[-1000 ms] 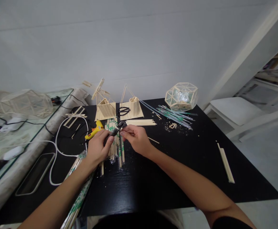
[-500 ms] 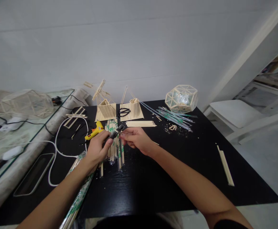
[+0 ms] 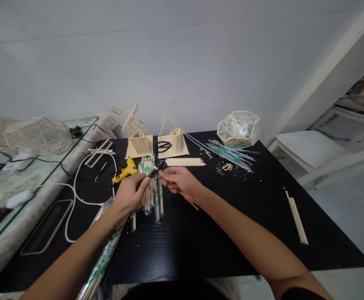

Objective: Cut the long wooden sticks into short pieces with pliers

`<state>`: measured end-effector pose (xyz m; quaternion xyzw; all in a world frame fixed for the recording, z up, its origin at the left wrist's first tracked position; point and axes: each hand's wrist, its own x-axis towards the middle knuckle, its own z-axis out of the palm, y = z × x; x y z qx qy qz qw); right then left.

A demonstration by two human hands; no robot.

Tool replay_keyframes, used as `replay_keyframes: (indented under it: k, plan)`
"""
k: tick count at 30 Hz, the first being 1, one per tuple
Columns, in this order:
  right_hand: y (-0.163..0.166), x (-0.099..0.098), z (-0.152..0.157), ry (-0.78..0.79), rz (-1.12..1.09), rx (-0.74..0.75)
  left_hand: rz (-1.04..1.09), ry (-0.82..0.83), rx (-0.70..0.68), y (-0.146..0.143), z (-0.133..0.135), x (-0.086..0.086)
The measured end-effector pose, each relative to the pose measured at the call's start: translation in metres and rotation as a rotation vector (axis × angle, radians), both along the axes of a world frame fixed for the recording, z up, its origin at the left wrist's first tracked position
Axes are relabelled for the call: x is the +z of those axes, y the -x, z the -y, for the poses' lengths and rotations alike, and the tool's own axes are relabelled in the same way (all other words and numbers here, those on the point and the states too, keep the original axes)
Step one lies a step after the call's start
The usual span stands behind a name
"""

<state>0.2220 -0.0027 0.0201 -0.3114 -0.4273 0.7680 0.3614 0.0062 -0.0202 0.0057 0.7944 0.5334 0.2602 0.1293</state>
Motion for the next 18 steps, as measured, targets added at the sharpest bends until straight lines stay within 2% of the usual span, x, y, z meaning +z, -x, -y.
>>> replay_keyframes:
  k: [3,7,10,13,18]
  plan:
    - [-0.001,-0.002,-0.003,-0.065,0.09,-0.011,0.008,0.059,-0.005,0.001,-0.002,0.0]
    - [-0.008,0.001,-0.007,-0.233,0.162,-0.091,0.034,0.165,-0.036,0.001,-0.003,0.002]
    - [-0.015,0.005,-0.01,-0.291,0.129,0.002,0.054,0.234,-0.102,0.0,-0.003,0.004]
    - [-0.019,0.007,-0.013,-0.268,0.11,0.101,0.062,0.266,-0.142,-0.002,-0.001,0.004]
    - [-0.02,0.005,-0.015,-0.166,0.073,0.117,0.029,0.242,-0.118,-0.001,-0.001,0.002]
